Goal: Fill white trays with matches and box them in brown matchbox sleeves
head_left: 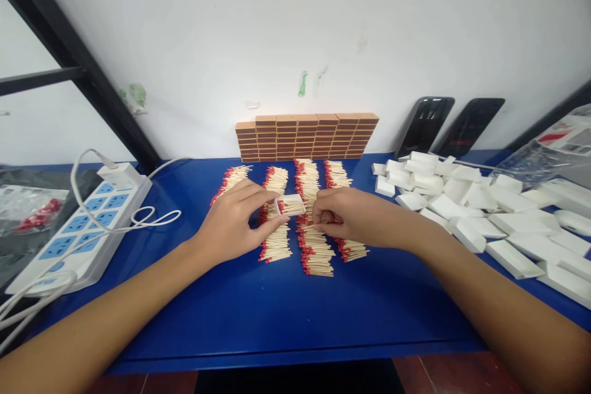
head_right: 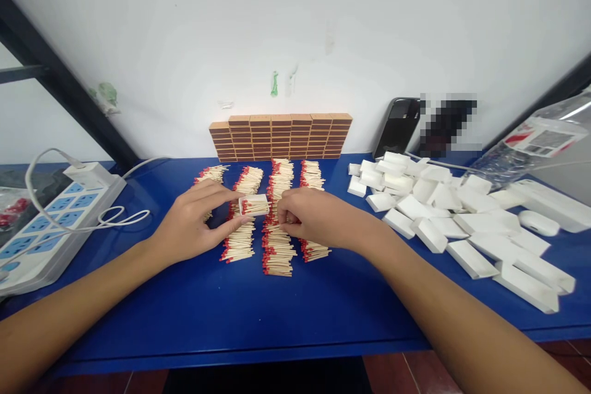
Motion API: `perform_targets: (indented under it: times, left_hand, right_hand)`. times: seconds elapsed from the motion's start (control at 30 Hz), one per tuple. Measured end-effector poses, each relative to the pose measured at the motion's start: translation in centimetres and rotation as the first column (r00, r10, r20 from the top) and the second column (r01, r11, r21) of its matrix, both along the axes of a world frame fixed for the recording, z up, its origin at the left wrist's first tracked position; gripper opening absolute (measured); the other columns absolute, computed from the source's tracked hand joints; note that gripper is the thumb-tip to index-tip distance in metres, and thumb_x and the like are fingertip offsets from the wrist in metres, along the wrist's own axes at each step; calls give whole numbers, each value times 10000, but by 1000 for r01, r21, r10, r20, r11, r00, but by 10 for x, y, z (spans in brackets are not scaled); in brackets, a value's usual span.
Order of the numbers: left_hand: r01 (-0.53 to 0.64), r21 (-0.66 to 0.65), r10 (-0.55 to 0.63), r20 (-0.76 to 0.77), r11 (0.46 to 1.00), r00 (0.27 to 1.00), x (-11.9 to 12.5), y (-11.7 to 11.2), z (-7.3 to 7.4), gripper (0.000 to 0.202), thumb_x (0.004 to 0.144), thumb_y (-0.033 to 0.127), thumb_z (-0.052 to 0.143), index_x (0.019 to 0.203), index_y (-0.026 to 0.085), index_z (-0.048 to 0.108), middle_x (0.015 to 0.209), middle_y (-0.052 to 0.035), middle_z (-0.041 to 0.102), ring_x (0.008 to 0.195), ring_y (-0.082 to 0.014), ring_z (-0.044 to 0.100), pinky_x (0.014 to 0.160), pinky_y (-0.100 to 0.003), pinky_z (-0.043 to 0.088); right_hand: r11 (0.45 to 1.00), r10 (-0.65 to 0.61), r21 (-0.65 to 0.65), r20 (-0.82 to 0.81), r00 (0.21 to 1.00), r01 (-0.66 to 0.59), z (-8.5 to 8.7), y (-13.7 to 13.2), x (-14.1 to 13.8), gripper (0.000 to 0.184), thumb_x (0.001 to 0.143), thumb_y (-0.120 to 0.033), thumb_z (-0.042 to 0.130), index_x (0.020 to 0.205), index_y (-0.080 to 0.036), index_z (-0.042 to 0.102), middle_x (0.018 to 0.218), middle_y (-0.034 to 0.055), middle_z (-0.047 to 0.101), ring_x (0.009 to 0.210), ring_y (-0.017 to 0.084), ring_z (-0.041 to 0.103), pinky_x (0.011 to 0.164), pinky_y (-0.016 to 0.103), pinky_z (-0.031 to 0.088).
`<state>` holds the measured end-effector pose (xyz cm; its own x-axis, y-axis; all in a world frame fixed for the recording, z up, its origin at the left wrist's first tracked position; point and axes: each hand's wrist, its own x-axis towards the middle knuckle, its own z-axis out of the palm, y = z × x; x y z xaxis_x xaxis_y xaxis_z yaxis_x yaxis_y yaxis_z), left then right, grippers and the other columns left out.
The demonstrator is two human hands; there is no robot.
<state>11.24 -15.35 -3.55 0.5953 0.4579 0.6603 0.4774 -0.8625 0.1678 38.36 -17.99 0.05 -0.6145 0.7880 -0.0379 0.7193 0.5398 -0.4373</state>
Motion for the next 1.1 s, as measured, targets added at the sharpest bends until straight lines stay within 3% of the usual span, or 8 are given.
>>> perform_targets:
  times: [0.37, 0.7, 0.87, 1.1]
  left_hand:
    - [6, -4, -6, -6, 1000, 1000, 0, 1, -1, 316, 927, 359, 774, 1143, 133, 725, 936, -80, 738, 878, -214, 657, 841, -390, 560]
    - [0, -5, 0, -11, 1000, 1000, 0, 2, -1, 313, 935, 370, 763, 1142, 140, 719, 937, -77, 734, 882, -216, 656, 843, -390, 560]
    - [-11, -8, 11, -43, 1000, 999, 0, 1, 0, 321, 948, 395, 742, 1150, 148, 719, 899, -71, 718, 873, -223, 644, 820, -389, 550]
    - [77, -27, -78, -28, 997, 997, 5, -5, 1, 328, 948, 377, 746, 1180, 149, 705, 929, -75, 721, 895, -225, 642, 831, -389, 549]
  right_hand:
    - [999, 6, -41, 41, 999, -4, -2, 1, 4, 76, 895, -177, 635, 864, -208, 697, 929, 21, 716, 766, 155, 618, 664, 277, 450]
    - [990, -12, -143, -16, 1000, 9, 6, 0, 6, 76, 824, -163, 642, 773, -212, 617, 797, -14, 661, 651, 128, 536, 585, 267, 395]
    - [999, -13, -39, -123, 992, 9, 15, 1, 10, 70, 851, -179, 654, 791, -216, 645, 731, -26, 614, 637, 126, 511, 573, 267, 363]
    - [973, 2, 227, -227, 974, 50, -3, 4, 0, 125, 966, -282, 641, 867, -207, 656, 731, -17, 572, 687, 139, 508, 637, 281, 378]
